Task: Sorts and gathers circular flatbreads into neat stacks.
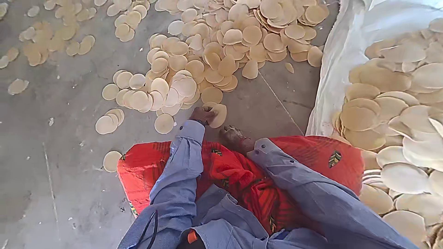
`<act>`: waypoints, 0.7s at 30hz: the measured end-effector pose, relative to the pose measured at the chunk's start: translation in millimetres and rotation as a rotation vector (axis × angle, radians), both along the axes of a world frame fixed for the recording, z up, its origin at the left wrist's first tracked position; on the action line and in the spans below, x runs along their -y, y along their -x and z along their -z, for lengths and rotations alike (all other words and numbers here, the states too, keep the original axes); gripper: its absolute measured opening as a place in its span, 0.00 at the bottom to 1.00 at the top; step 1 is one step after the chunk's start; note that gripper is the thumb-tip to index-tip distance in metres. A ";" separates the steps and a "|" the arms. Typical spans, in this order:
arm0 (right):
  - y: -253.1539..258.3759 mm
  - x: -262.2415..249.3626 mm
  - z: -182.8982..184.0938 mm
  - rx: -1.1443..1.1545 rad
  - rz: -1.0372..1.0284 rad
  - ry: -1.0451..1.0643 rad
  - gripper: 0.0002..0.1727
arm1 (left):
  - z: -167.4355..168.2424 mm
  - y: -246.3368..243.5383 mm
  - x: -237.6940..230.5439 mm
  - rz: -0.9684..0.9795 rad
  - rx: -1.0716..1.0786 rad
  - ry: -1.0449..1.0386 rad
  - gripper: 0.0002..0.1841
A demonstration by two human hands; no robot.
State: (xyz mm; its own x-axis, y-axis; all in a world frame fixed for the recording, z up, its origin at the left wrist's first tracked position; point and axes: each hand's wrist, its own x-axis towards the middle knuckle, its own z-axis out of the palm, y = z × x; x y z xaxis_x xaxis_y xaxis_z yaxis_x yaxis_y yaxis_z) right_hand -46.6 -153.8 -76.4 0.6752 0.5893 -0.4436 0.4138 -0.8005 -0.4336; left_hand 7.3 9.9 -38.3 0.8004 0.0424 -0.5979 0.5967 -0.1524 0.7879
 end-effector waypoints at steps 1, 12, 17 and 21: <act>-0.4 -3.5 -9.7 -0.049 -0.005 0.040 0.19 | 1.9 -5.6 -1.3 -0.027 0.010 -0.030 0.18; -11.6 12.9 -14.8 -0.205 0.207 -0.065 0.14 | 28.4 -37.0 -5.4 0.218 -0.018 -0.853 0.35; -32.9 43.4 -8.0 -0.304 0.710 -0.418 0.26 | 23.8 -38.0 -0.9 0.348 -0.023 -0.857 0.24; -41.5 57.2 3.1 -0.209 0.912 -0.487 0.14 | 21.2 -35.9 0.3 0.378 -0.006 -0.822 0.18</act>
